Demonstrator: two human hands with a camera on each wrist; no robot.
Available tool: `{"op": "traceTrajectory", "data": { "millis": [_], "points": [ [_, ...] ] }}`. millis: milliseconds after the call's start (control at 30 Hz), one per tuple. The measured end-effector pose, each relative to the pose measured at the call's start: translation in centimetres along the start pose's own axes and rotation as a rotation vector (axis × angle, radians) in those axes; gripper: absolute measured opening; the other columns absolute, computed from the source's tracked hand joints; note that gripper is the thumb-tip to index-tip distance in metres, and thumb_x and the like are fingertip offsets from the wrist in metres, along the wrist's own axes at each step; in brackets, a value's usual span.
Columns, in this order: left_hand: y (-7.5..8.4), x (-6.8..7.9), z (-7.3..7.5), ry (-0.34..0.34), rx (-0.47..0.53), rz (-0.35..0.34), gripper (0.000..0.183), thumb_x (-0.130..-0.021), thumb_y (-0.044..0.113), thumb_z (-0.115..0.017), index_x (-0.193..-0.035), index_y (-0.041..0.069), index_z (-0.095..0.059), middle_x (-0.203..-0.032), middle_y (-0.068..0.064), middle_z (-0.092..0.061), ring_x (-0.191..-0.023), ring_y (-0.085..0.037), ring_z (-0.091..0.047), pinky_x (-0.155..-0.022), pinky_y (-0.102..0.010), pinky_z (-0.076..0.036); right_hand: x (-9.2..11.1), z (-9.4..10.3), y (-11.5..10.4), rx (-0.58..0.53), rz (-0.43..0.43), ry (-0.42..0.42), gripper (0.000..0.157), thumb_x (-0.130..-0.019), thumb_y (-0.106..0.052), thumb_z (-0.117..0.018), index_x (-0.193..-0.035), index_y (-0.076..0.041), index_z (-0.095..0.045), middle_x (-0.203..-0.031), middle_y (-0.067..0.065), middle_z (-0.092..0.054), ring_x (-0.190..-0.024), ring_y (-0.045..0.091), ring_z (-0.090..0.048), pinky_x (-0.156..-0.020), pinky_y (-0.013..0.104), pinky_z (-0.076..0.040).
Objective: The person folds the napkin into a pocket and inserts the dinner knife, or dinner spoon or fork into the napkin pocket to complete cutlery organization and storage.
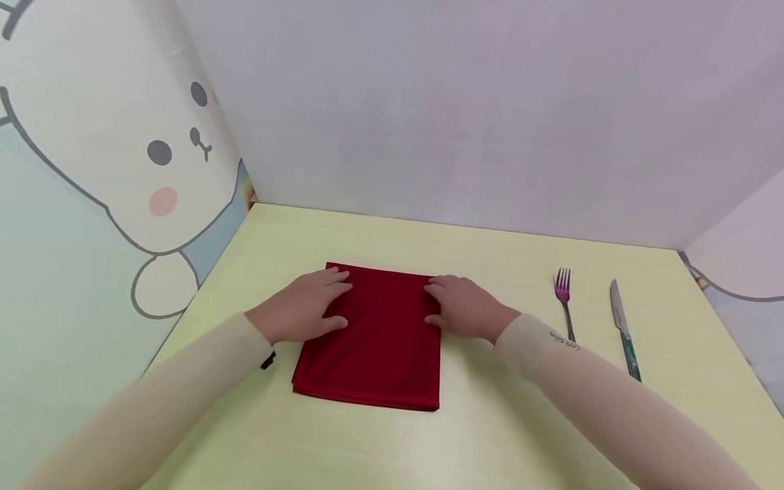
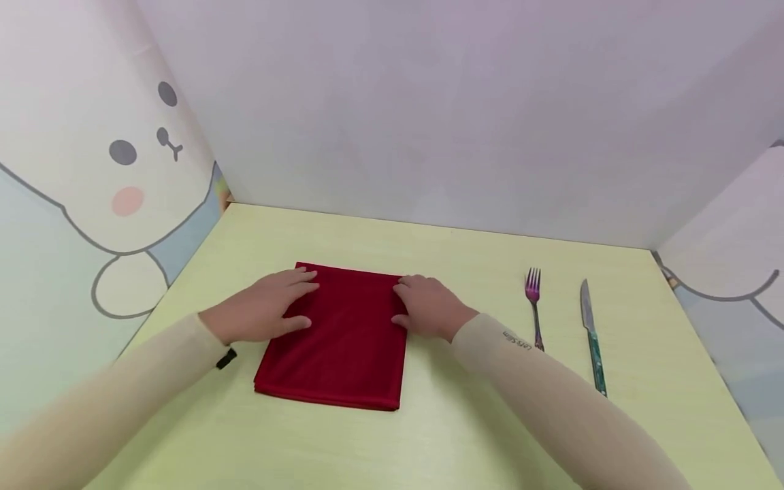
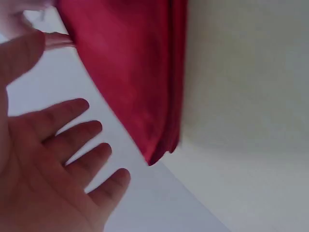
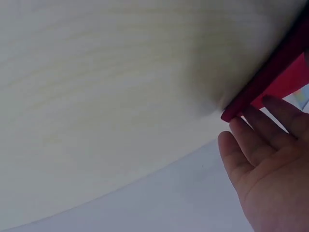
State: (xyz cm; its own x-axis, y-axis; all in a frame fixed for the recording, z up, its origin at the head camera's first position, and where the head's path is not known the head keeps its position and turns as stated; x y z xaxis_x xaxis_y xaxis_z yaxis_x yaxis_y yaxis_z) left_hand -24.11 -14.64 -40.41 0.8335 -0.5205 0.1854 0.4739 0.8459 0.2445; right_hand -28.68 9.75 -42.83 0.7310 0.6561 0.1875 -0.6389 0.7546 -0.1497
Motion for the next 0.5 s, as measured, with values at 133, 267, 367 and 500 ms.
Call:
{"op": "traceTrajectory", "data": {
  "millis": [133,267,367,500],
  "points": [
    [-0.8,-2.8,-1.5,-0.128,-0.083,-0.053,0.076,-0.101,0.045,-0.063,-0.159,0.004,-0.037,-0.167,-0.015,-0.026,-0.156,-0.034,-0.017,-0.124,-0.049,-0.019,0.9,-1.3,-0.6,0.023,0.028,-0.055,0.079,-0.097,-0.048,-0.069,-0.153,0.002,-0.044,-0.159,0.020,-0.039,-0.148,0.039,-0.034,-0.118,0.048,-0.033],
    [-1.5,-3.8,-2.6,-0.182,-0.112,-0.047,0.084,-0.100,0.050,-0.064,-0.162,0.006,-0.030,-0.169,-0.014,-0.021,-0.156,-0.035,-0.016,-0.124,-0.049,-0.018,1.2,-1.8,-0.8,0.013,0.030,-0.078,0.088,-0.096,-0.056,-0.067,-0.157,0.000,-0.038,-0.164,0.019,-0.032,-0.152,0.039,-0.026,-0.121,0.048,-0.028],
    [-1.8,-4.1,-2.7,-0.182,-0.123,-0.035,0.089,-0.096,0.052,-0.068,-0.162,0.006,-0.029,-0.169,-0.014,-0.021,-0.156,-0.035,-0.017,-0.123,-0.049,-0.020,1.9,-2.1,-1.2,0.029,0.044,-0.083,0.090,-0.096,-0.057,-0.065,-0.159,0.000,-0.035,-0.165,0.019,-0.029,-0.153,0.039,-0.023,-0.122,0.048,-0.024],
    [-1.9,-4.5,-2.8,-0.176,-0.133,-0.028,0.091,-0.094,0.053,-0.071,-0.162,0.007,-0.031,-0.169,-0.013,-0.023,-0.155,-0.034,-0.020,-0.123,-0.049,-0.023,4.1,-2.8,-3.0,0.068,0.116,-0.067,0.087,-0.099,-0.057,-0.060,-0.158,0.001,-0.034,-0.165,0.022,-0.028,-0.154,0.040,-0.021,-0.123,0.050,-0.022]
  ]
}}
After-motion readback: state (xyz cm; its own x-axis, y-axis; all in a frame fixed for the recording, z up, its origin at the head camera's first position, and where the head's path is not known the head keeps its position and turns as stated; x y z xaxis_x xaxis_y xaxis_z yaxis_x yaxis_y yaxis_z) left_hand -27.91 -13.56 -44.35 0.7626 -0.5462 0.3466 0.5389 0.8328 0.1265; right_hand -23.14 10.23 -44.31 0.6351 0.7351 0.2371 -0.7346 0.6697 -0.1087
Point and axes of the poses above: each hand's wrist, its own x-axis away from the middle knuckle, its own z-axis out of the back of the hand, y = z × x, the point moved 7 cm from there along -x, towards the middle knuckle
